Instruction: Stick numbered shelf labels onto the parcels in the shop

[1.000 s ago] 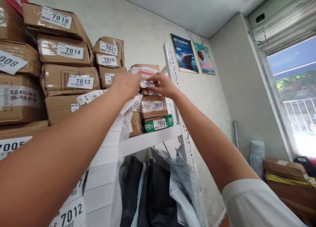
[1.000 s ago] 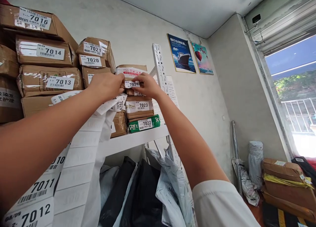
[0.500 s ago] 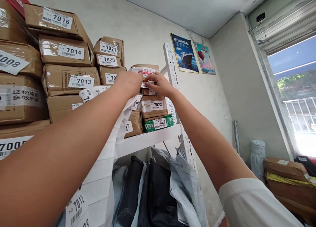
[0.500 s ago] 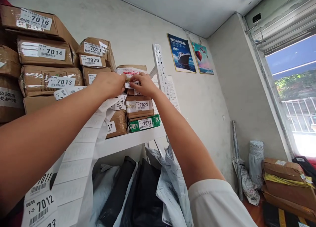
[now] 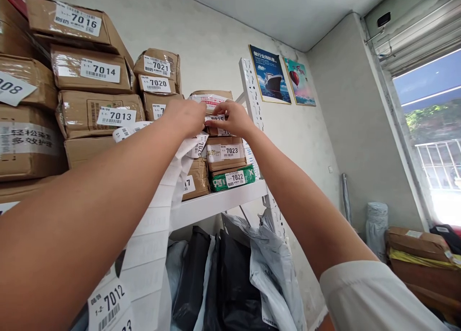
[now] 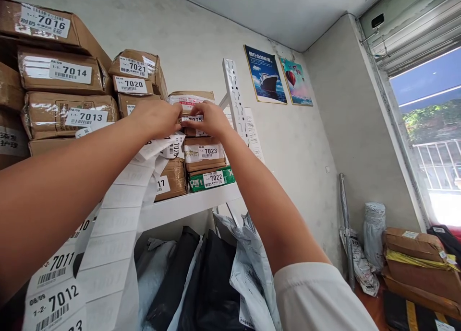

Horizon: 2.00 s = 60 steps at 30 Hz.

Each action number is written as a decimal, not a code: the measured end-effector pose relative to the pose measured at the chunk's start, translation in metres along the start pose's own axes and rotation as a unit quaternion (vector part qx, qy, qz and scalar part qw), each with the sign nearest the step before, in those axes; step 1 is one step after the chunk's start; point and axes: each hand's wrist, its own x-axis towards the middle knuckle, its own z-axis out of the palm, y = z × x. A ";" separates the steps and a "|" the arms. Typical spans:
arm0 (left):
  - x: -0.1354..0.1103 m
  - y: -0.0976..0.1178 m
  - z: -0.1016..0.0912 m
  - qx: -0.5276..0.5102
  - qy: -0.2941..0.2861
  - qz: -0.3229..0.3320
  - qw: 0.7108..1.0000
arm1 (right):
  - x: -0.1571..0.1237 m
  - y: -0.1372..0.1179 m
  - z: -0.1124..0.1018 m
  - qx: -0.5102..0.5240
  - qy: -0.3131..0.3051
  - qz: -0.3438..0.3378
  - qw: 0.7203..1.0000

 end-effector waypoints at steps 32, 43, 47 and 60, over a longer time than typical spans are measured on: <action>-0.241 0.041 0.064 -0.557 0.037 -0.122 0.821 | -0.237 -0.149 0.021 0.459 0.024 0.266 0.848; -0.240 0.047 0.080 -0.635 -0.022 -0.127 0.761 | -0.223 -0.146 0.030 0.474 0.067 0.250 0.841; -0.215 0.046 0.072 -0.587 0.042 -0.165 0.791 | -0.187 -0.137 0.025 0.377 0.150 0.230 0.884; -0.193 0.032 0.047 -0.551 0.205 -0.181 0.788 | -0.118 -0.145 -0.014 0.332 -0.084 0.141 0.929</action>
